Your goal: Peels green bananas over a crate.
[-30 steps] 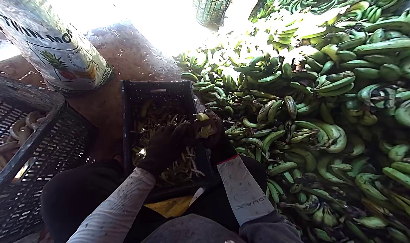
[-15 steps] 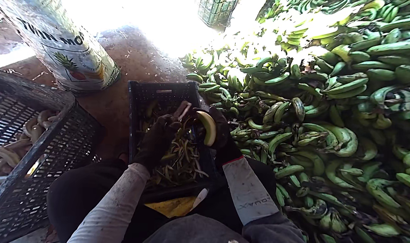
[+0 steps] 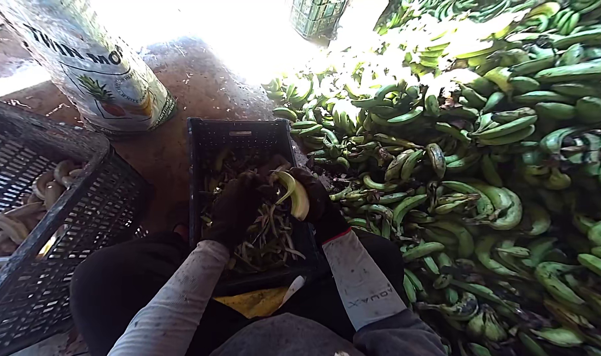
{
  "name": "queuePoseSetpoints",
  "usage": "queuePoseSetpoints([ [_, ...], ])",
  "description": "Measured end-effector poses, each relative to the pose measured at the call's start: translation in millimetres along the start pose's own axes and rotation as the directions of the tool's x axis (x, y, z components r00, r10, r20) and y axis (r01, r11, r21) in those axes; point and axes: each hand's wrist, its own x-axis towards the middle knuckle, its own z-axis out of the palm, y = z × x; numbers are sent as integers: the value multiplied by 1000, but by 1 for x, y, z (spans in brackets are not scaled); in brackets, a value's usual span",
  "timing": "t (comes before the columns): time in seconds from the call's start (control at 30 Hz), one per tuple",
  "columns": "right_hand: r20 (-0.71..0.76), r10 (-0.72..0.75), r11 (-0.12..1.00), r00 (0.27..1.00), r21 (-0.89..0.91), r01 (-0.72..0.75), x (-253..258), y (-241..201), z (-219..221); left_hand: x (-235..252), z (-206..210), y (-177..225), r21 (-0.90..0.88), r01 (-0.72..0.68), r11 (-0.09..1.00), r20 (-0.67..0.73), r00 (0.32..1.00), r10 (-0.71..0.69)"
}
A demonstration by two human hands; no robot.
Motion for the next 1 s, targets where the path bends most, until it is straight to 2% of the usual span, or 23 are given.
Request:
queuePoseSetpoints([
  [0.07,-124,98,995,987,40,-94,-1,-7,8,2,-10,-15,-101,37,994,-81,996,-45],
  [0.13,-201,96,995,975,17,-94,-1,-12,5,1,-20,-20,-181,17,983,-69,997,-30],
  [0.23,-240,-41,995,970,-102,17,-2,-12,-5,-12,-20,-13,-279,-125,952,85,984,154],
  [0.3,-192,-169,971,967,-198,130,-3,-9,-12,-19,-9,-7,-324,-145,935,249,940,232],
  [0.37,-177,-116,990,977,-102,99,0,-4,-15,-23,6,-4,-347,-158,925,321,906,275],
  [0.47,-48,-39,999,998,-29,37,2,5,-18,-15,15,-2,-133,-172,976,248,948,201],
  [0.53,0,-6,999,1000,-34,6,-1,7,-17,-7,11,-2,10,-109,994,146,984,106],
  [0.63,-86,65,997,994,-25,-67,-6,3,-12,1,-5,-18,-80,-5,997,-65,998,0],
  [0.73,-177,28,995,984,-92,-45,-8,4,-25,1,-46,-26,-171,1,985,-104,994,-19],
  [0.77,-202,-18,980,979,-198,-23,-8,11,-35,1,-64,-25,-120,38,992,-63,997,-46],
  [0.87,-230,-175,824,957,-566,14,1,53,-65,-5,-103,-37,271,122,955,100,983,-154],
  [0.93,-331,-175,692,927,-711,-123,11,75,-51,-16,-102,-52,472,154,868,182,947,-266],
  [0.97,-369,-139,618,919,-758,-211,20,80,-31,-22,-95,-58,535,148,832,243,916,-320],
  [1.0,-373,-63,601,926,-755,-263,33,84,-10,-26,-86,-63,576,108,810,329,877,-351],
])
